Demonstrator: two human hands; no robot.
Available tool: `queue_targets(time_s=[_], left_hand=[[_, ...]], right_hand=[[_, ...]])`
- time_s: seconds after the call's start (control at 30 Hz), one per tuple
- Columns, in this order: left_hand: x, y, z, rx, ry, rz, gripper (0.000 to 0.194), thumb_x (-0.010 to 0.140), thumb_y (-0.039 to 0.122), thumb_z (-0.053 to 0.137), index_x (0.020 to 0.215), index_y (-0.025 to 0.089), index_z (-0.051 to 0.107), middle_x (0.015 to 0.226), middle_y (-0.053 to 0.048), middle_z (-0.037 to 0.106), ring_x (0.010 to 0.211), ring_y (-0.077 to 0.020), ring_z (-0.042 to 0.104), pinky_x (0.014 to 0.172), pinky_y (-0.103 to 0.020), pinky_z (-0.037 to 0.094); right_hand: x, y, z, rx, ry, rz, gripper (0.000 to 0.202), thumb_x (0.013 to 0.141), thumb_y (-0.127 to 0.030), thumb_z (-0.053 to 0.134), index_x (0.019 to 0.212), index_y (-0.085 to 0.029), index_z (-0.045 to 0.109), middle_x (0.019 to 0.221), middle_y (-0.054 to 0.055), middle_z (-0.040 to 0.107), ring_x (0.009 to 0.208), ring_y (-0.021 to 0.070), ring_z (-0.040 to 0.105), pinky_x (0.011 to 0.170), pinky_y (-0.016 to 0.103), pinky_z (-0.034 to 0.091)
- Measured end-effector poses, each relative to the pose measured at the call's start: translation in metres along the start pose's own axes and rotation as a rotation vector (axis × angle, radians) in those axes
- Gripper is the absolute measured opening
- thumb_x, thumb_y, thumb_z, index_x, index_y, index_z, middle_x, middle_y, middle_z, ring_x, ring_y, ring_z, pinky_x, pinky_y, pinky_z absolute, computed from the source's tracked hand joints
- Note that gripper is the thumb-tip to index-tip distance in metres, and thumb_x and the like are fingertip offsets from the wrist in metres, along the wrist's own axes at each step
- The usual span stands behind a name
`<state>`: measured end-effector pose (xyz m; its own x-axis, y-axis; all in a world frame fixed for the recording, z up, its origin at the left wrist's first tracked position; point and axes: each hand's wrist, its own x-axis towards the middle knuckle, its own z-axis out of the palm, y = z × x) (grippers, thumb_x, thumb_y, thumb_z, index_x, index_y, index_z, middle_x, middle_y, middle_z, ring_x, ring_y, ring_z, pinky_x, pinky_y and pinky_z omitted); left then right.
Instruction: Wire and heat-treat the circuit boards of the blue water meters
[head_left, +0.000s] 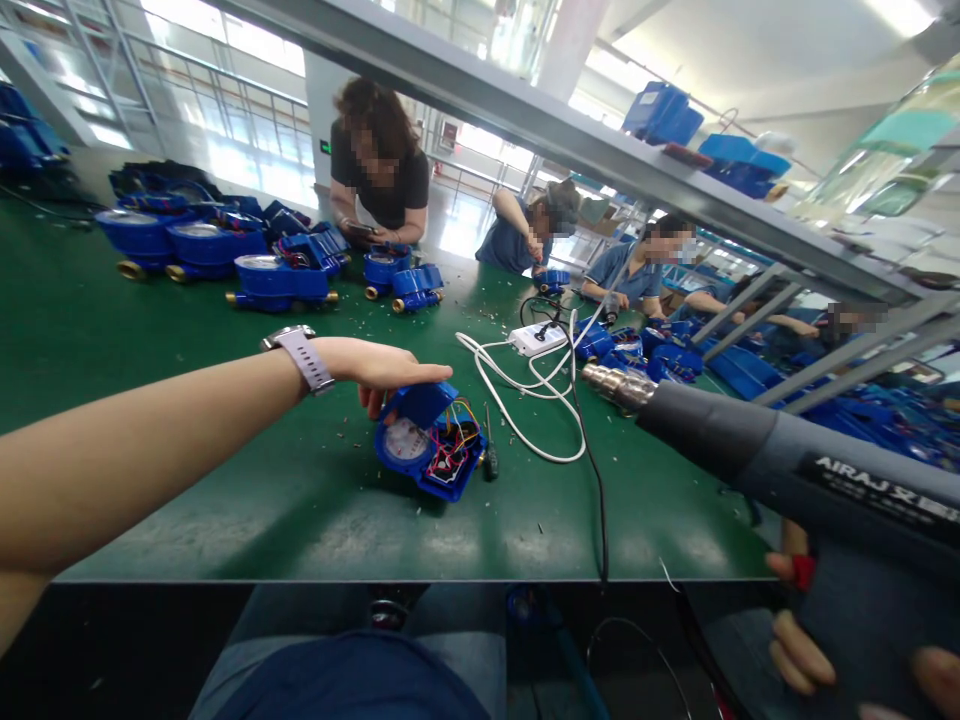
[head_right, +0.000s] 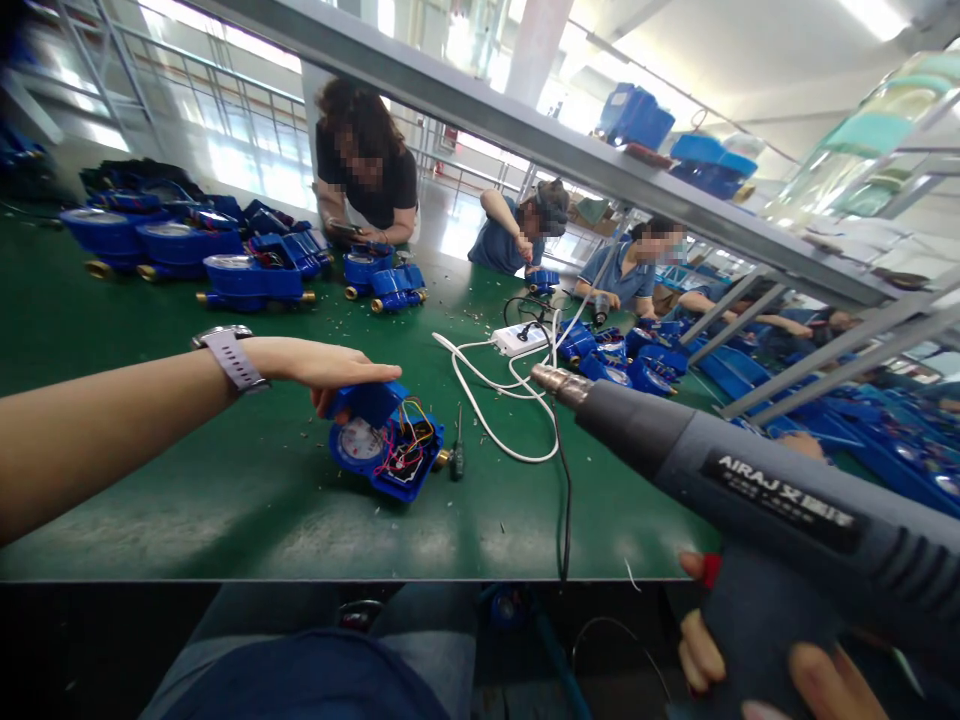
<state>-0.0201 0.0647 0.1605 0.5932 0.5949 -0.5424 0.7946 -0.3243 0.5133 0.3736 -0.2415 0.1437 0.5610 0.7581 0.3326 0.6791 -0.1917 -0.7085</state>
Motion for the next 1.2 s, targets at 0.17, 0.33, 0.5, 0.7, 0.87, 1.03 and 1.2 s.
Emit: queue_targets(time_s=[0.17,0.33,0.5,0.7,0.87,1.03,1.2], left_hand=[[-0.002,-0.003,0.002,-0.070,0.124,0.023,0.092,0.083,0.080,0.031,0.129,0.004,0.056,0.090,-0.020,0.072,0.054,-0.0184,0.062,0.051,-0.025,0.043],[-0.003,-0.003,0.007,-0.103,0.190,0.018,0.087,0.084,0.078,0.034,0.127,0.007,0.059,0.094,-0.016,0.071,0.054,-0.0172,0.060,0.046,-0.024,0.040],[-0.007,-0.005,0.012,-0.109,0.240,0.038,0.083,0.082,0.074,0.042,0.139,0.015,0.050,0.080,-0.007,0.068,0.059,-0.0190,0.060,0.049,-0.024,0.045],[-0.006,-0.008,0.015,-0.113,0.232,0.062,0.088,0.070,0.072,0.059,0.140,0.020,0.050,0.071,-0.002,0.065,0.060,-0.0206,0.062,0.054,-0.026,0.048],[-0.002,-0.006,0.018,-0.097,0.256,0.045,0.079,0.078,0.076,0.044,0.134,0.022,0.056,0.092,-0.007,0.070,0.063,-0.0202,0.062,0.054,-0.027,0.048],[0.007,-0.009,0.015,-0.100,0.281,0.049,0.081,0.080,0.081,0.035,0.128,0.021,0.062,0.116,-0.008,0.068,0.083,-0.0229,0.065,0.065,-0.028,0.053],[0.013,-0.012,0.014,-0.131,0.308,0.074,0.076,0.082,0.078,0.035,0.123,0.022,0.067,0.113,-0.006,0.070,0.087,-0.0230,0.066,0.071,-0.030,0.054]], right_hand=[[-0.034,-0.012,0.020,0.880,0.159,0.503,0.032,0.085,-0.040,0.065,0.111,-0.023,0.066,0.093,0.006,0.065,0.065,0.0137,0.061,0.057,0.025,0.059],[-0.013,0.020,0.044,1.111,0.384,0.725,0.030,0.099,-0.021,0.035,0.104,-0.008,0.062,0.095,0.010,0.064,0.057,0.0112,0.060,0.047,0.021,0.057],[0.006,0.067,0.063,1.214,0.339,0.808,0.034,0.103,-0.024,0.029,0.104,-0.007,0.058,0.094,0.010,0.065,0.059,0.0103,0.062,0.051,0.020,0.058],[0.035,0.095,0.098,0.891,0.173,0.786,0.041,0.104,-0.027,0.021,0.099,-0.012,0.059,0.091,0.009,0.066,0.062,0.0102,0.063,0.059,0.021,0.058],[0.069,0.117,0.122,0.516,0.209,0.777,0.020,0.096,-0.024,0.044,0.086,-0.016,0.059,0.078,0.007,0.064,0.056,0.0152,0.060,0.056,0.028,0.054],[0.098,0.125,0.101,0.011,0.124,0.696,0.028,0.079,-0.032,0.072,0.057,-0.020,0.060,0.058,0.007,0.056,0.053,0.0205,0.051,0.062,0.040,0.042],[0.089,0.085,0.093,-0.277,0.186,0.508,0.014,0.071,-0.033,0.078,0.067,-0.026,0.066,0.062,0.003,0.050,0.055,0.0211,0.041,0.067,0.043,0.033]])
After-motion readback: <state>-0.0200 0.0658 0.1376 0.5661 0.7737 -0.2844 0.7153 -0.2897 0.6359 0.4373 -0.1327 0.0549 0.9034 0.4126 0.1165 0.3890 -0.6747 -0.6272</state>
